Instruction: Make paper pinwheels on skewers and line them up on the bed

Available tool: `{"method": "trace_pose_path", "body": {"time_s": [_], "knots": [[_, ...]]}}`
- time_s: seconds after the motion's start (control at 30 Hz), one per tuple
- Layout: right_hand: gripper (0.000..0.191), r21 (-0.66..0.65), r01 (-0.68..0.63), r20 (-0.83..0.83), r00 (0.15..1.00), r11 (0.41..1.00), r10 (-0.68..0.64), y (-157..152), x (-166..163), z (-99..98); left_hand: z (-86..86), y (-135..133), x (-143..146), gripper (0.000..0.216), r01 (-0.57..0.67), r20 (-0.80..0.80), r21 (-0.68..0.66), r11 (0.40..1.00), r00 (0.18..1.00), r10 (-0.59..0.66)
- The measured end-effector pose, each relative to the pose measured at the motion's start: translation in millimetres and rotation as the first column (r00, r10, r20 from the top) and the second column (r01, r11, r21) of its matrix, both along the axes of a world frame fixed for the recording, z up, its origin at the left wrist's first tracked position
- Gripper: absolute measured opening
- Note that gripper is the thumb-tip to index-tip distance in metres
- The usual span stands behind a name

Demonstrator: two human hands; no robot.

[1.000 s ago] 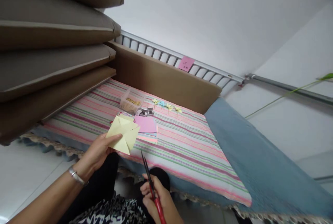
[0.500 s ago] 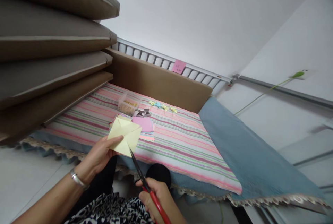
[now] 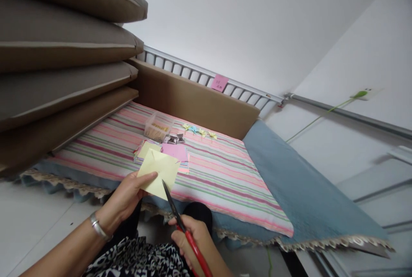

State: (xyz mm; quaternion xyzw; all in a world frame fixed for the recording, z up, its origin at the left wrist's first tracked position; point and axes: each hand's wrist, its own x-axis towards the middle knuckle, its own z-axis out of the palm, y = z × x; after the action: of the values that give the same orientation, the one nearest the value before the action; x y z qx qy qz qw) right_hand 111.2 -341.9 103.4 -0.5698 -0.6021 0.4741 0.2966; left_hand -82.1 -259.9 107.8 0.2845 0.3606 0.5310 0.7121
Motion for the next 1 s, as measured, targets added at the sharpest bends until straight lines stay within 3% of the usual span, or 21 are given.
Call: {"method": "trace_pose_path", "body": {"time_s": [0.63,1.0], "knots": [[0.023,0.062,0.036,0.018,0.999,0.997,-0.037,0,0,1.3,9.6,-3,7,0.035,-0.014,-0.009,-0.007,1.0,1.0,0.014],[0.02,0.123,-0.059,0.215,0.976,0.991,0.031,-9,13,2.6,13.0,0,6,0.035,0.012,-0.101,0.044,0.999,0.995,-0.007]]}}
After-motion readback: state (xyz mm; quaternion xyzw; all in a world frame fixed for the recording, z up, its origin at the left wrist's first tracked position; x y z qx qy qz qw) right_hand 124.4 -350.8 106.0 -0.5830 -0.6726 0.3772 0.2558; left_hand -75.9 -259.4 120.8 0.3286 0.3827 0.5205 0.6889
